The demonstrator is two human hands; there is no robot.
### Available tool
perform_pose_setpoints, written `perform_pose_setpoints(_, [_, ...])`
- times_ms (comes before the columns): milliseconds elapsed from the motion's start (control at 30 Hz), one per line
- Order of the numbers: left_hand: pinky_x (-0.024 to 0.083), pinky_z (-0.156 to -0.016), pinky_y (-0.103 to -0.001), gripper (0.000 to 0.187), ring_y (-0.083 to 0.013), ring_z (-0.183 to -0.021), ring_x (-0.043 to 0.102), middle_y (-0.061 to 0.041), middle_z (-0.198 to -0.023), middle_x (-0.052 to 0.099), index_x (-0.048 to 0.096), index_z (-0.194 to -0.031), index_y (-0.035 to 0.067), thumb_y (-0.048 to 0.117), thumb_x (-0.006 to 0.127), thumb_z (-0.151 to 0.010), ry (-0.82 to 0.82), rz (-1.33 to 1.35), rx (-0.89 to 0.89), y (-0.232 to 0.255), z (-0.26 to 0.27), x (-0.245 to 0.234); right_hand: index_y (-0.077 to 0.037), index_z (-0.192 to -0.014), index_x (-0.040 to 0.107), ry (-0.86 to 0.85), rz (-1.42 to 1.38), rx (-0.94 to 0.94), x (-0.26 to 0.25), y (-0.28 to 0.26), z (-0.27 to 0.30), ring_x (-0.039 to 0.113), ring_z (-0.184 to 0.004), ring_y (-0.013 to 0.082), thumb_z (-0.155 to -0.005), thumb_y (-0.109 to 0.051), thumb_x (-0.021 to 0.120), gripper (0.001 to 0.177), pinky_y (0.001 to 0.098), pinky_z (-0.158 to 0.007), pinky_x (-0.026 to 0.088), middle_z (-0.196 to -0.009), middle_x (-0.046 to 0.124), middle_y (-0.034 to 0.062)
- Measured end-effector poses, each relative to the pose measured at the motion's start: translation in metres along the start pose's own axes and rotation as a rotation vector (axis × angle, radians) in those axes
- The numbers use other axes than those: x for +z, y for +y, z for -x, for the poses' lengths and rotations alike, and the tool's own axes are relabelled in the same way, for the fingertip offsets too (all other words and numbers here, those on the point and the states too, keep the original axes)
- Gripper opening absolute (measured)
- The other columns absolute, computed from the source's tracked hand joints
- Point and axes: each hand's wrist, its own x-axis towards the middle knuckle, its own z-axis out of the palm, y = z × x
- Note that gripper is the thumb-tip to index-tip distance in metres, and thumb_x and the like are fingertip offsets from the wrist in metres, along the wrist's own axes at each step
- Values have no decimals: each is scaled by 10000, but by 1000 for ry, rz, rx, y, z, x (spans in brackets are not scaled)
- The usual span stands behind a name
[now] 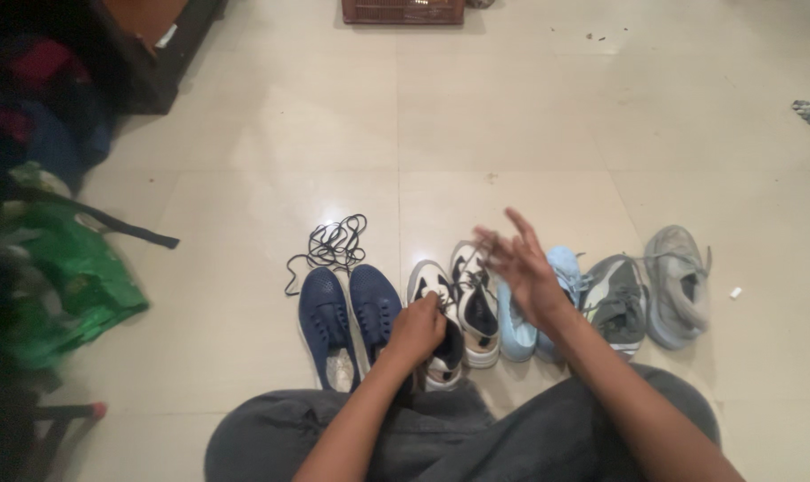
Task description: The person sits on the floor and unlaces a pair of blue sneakers, then begins to re-lace them. The person handles the laces by hand, threading them through the eyelets and tying a knot.
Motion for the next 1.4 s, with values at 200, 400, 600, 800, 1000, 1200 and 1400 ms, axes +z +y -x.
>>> perform_pose_setpoints(200, [521,-754,-480,173,-398,-864,666,-229,-916,694,630,-995,25,172,598,-908,-4,246,-33,-40,-1,28,-140,-1341,650,234,1280,-45,-24,15,-6,715,-1100,325,-892,-359,712,503,404,-930,552,-1210,731,180])
perform_pose_setpoints(400, [425,-634,-299,138,-124,-710,503,-7,-788,562,616,-960,88,223,603,-988,-272,778,-380,-63,-13,40,-123,-1019,780,-110,1431,-15,13,45,14,718,-934,292,-836,-337,737,285,403,-790,554,-973,757,106])
perform_pose_setpoints(600, [424,-687,-225,120,-81,-791,521,46,-853,591,630,-976,133,241,675,-949,-395,898,-448,-47,-12,17,-131,-976,779,-110,1399,-33,28,57,22,662,-878,268,-821,-386,775,298,401,-783,528,-894,724,84])
perform_pose_setpoints(800, [495,-736,-303,208,-148,-840,580,-16,-893,598,654,-920,77,249,764,-881,-286,615,-126,-37,-15,0,-140,-977,818,-120,1302,-94,16,66,18,630,-847,277,-791,-315,803,256,391,-787,502,-850,744,79])
perform_pose_setpoints(1000, [506,-809,-435,157,-348,-930,622,-140,-947,641,700,-909,43,171,762,-843,38,122,84,-39,-4,24,-163,-949,829,-20,1174,-66,4,87,18,693,-863,246,-758,-303,803,239,362,-813,531,-910,754,53])
perform_pose_setpoints(1200, [527,-784,-347,183,-240,-890,656,-103,-939,674,755,-964,48,187,777,-848,-6,482,-126,-55,-9,40,-143,-944,828,-11,1125,-103,-5,100,14,692,-899,243,-767,-290,815,230,377,-810,532,-954,753,72])
perform_pose_setpoints(1400, [489,-788,-261,129,-119,-884,647,-21,-904,703,716,-949,56,162,742,-880,-256,1042,-317,-59,-5,29,-151,-944,811,-20,1130,-54,-3,96,12,707,-850,233,-766,-306,824,236,373,-793,546,-918,741,58])
